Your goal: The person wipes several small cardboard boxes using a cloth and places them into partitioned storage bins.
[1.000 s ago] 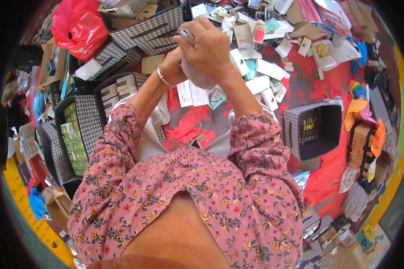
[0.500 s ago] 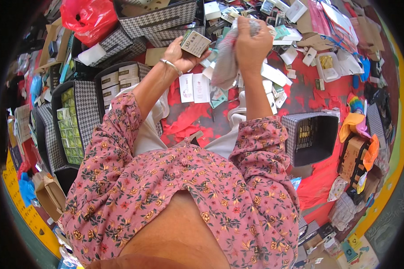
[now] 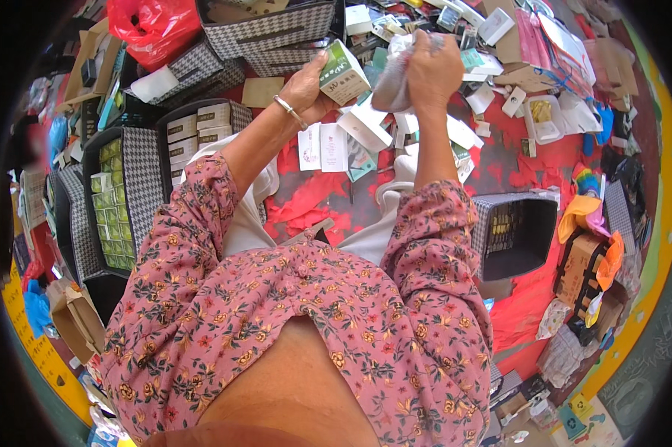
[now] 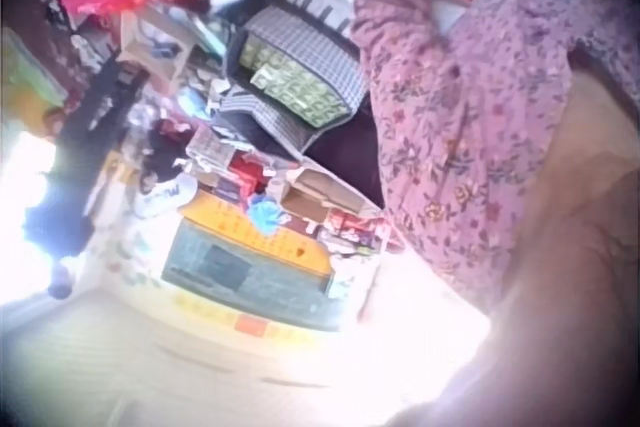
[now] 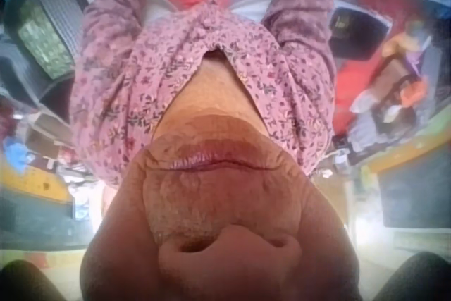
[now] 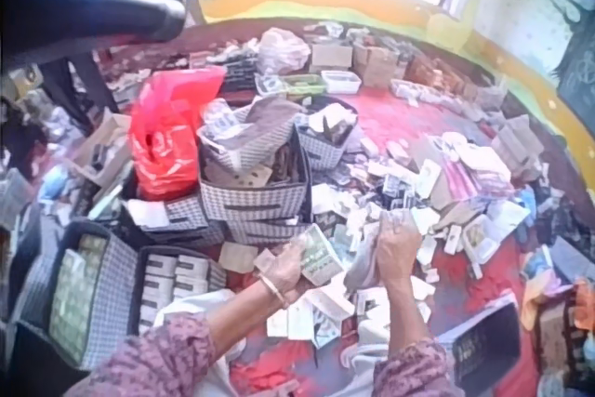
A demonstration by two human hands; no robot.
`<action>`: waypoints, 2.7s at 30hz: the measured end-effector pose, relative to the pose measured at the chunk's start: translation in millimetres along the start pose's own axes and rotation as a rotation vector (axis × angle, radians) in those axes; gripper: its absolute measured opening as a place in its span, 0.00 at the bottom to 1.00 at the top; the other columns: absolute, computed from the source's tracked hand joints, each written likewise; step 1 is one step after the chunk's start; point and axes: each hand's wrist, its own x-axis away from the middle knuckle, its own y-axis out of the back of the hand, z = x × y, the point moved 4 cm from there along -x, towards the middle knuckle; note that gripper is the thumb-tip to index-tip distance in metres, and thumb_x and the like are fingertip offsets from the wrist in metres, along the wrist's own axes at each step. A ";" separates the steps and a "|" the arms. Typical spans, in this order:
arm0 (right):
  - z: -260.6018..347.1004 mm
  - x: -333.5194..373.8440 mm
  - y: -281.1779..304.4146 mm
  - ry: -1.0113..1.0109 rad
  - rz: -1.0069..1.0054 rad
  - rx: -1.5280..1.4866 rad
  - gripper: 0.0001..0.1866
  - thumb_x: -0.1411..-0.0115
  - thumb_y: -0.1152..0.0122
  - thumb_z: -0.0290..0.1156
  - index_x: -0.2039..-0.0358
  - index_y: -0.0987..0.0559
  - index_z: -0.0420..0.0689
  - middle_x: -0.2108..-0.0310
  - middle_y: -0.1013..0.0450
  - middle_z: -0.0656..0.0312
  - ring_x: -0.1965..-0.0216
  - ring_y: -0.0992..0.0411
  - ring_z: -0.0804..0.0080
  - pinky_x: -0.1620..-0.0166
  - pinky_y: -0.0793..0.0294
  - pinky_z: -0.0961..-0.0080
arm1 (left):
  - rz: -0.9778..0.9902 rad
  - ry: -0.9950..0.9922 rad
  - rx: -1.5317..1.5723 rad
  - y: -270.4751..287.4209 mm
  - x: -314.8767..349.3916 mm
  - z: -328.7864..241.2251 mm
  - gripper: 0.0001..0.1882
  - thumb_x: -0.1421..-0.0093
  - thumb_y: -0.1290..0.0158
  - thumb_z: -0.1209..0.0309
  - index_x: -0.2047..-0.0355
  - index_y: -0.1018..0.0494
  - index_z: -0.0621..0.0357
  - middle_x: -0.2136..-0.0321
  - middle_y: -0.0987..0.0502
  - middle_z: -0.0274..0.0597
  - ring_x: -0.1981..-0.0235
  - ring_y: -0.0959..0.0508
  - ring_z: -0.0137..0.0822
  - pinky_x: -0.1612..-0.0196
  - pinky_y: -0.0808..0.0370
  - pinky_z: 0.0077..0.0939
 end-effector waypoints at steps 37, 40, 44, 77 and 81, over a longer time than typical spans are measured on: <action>58.8 52.8 8.3 -0.151 0.442 -0.776 0.12 0.53 0.38 0.28 0.68 0.26 0.36 0.75 0.26 0.62 0.77 0.30 0.80 0.72 0.30 0.82 | 0.384 -0.001 0.227 0.4 -7.5 -34.5 0.27 0.42 0.62 0.48 0.57 0.35 0.59 0.63 0.27 0.46 0.63 0.25 0.39 0.59 0.26 0.33; 40.9 28.9 21.4 -0.076 0.098 -0.524 0.09 0.52 0.38 0.27 0.72 0.26 0.39 0.78 0.27 0.61 0.79 0.31 0.80 0.74 0.31 0.81 | 0.291 -0.047 -0.018 -3.9 -9.4 -17.3 0.27 0.41 0.61 0.48 0.56 0.35 0.60 0.62 0.27 0.46 0.64 0.25 0.39 0.61 0.26 0.31; 89.5 45.0 11.7 0.597 0.175 -0.210 0.07 0.53 0.40 0.31 0.73 0.27 0.45 0.77 0.30 0.59 0.78 0.30 0.63 0.76 0.31 0.72 | 0.524 -0.706 -0.818 -18.3 15.2 -3.9 0.18 0.38 0.62 0.54 0.54 0.43 0.51 0.62 0.32 0.40 0.63 0.26 0.31 0.70 0.23 0.30; -23.3 -3.3 11.9 -0.295 0.031 -0.470 0.14 0.51 0.37 0.38 0.75 0.23 0.37 0.81 0.30 0.68 0.80 0.36 0.83 0.76 0.36 0.82 | 0.529 0.095 -0.095 -16.3 13.6 -9.8 0.25 0.39 0.58 0.62 0.44 0.50 0.53 0.55 0.32 0.41 0.56 0.30 0.32 0.53 0.31 0.28; -16.8 5.3 11.5 -0.397 0.194 -0.678 0.15 0.49 0.39 0.37 0.75 0.24 0.36 0.81 0.30 0.66 0.80 0.35 0.81 0.76 0.35 0.81 | 0.545 -0.122 -0.301 -23.9 21.4 -28.8 0.38 0.43 0.52 0.69 0.40 0.63 0.59 0.52 0.37 0.44 0.52 0.34 0.33 0.50 0.35 0.27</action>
